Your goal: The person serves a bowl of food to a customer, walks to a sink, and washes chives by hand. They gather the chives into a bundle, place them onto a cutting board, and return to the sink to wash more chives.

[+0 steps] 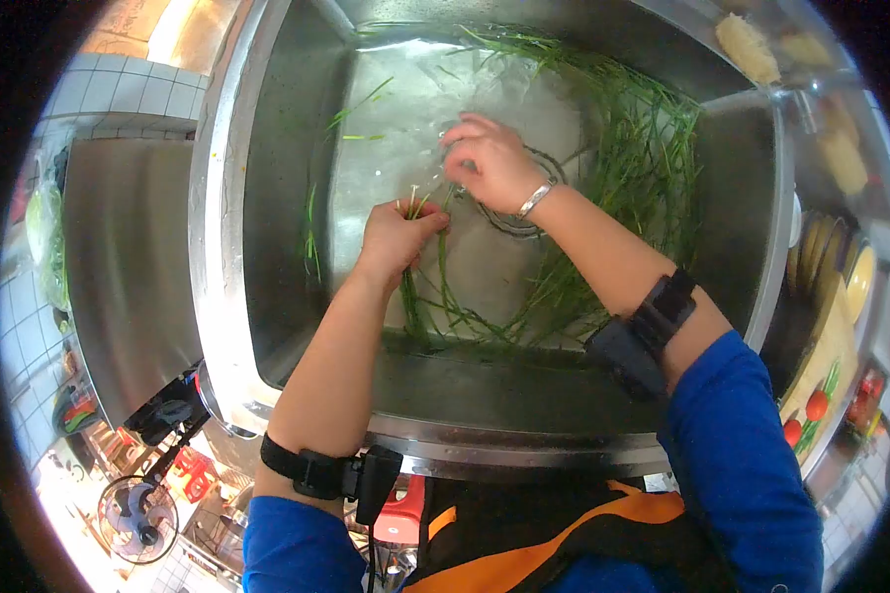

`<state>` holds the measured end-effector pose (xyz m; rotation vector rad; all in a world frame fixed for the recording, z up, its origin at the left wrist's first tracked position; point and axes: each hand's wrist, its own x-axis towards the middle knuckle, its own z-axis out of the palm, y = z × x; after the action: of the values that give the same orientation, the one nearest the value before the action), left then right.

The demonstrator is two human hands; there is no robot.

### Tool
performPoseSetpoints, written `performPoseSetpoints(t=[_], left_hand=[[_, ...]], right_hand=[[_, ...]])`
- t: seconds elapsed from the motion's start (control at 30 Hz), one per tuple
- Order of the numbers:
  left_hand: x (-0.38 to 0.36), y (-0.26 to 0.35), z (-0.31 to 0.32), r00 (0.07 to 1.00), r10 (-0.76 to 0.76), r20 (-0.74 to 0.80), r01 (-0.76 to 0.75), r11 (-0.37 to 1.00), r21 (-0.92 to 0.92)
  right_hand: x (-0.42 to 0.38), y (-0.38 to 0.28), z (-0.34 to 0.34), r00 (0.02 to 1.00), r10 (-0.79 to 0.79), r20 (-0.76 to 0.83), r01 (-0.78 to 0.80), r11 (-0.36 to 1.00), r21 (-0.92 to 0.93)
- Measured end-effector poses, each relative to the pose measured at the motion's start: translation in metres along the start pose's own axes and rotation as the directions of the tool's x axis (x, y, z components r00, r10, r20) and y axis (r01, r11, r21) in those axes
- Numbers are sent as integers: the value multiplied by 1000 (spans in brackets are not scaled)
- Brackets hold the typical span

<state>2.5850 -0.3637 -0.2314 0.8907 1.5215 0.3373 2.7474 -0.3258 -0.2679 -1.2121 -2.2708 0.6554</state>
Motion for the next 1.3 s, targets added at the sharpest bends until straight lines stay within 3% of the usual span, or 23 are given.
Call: performPoseSetpoints(t=[0.07,0.13,0.17,0.23,0.3,0.33,0.4,0.43,0.47,0.53,0.6,0.63,0.7,0.77,0.8,0.83,0.87,0.9,0.93,1.03,1.17,1.23,1.3], left_hand=[[0,-1,-1,1000,-16,3,16,999,-35],[2,-2,-3,999,-42,-7,42,999,-8],[2,-2,-5,997,-69,-19,69,997,19],[1,0,-1,998,-44,-43,42,998,-37],[1,-1,-7,997,-18,-78,12,996,-83],[4,-2,-9,1000,-17,14,20,971,-240],[10,-4,-12,995,11,103,36,896,-442],[8,0,-13,994,12,106,36,895,-445],[3,7,-14,997,35,71,4,871,-491],[0,12,-18,998,45,-34,-56,892,-448],[-2,14,-21,977,140,-160,-180,946,-269],[-5,18,-24,929,260,-264,-287,956,-67],[-7,27,-39,779,493,-388,-523,852,34],[-47,67,-52,720,497,-484,-505,854,125],[-65,84,-61,687,512,-516,-442,858,263],[-75,95,-69,555,576,-600,-557,793,246],[-87,103,-80,457,643,-615,-659,709,252],[-95,108,-95,423,681,-598,-721,653,233],[-104,113,-100,427,665,-613,-753,636,165],[-112,108,-102,621,598,-506,-621,770,147],[-100,92,-81,900,250,-358,-208,966,150],[-84,75,-82,962,142,-232,-112,984,138],[-73,60,-77,975,105,-198,-78,987,140]], right_hand=[[0,16,-2,980,155,-122,-179,960,-217],[0,29,-14,953,233,-193,-303,756,-580],[1,28,-22,955,227,-193,-297,763,-575],[5,21,-34,931,53,-361,-222,867,-446],[4,1,-24,940,10,-340,-140,923,-360],[2,-9,-11,937,300,-180,-298,954,35],[-3,-27,8,819,518,246,-561,634,533],[-4,-36,15,761,508,404,-631,435,642],[-3,-45,16,759,511,404,-634,437,638],[-3,-57,18,730,356,583,-661,154,734],[-5,-48,22,721,317,616,-683,180,708],[-7,-43,22,713,276,644,-699,212,683],[-8,-37,6,718,255,648,-696,245,675],[-12,-26,-7,717,230,657,-696,283,660],[-13,-16,-12,766,263,586,-635,450,628],[-14,-7,-18,816,277,507,-558,604,569],[-15,5,-20,817,276,507,-557,608,566],[-18,17,-18,827,347,441,-520,771,368],[-17,17,-20,844,398,359,-470,872,137],[-17,-8,-7,849,338,407,-443,874,198],[-14,-61,22,776,312,548,-478,858,189],[-20,-60,47,676,73,733,-538,728,424],[-16,-55,46,607,149,781,-686,595,419]])
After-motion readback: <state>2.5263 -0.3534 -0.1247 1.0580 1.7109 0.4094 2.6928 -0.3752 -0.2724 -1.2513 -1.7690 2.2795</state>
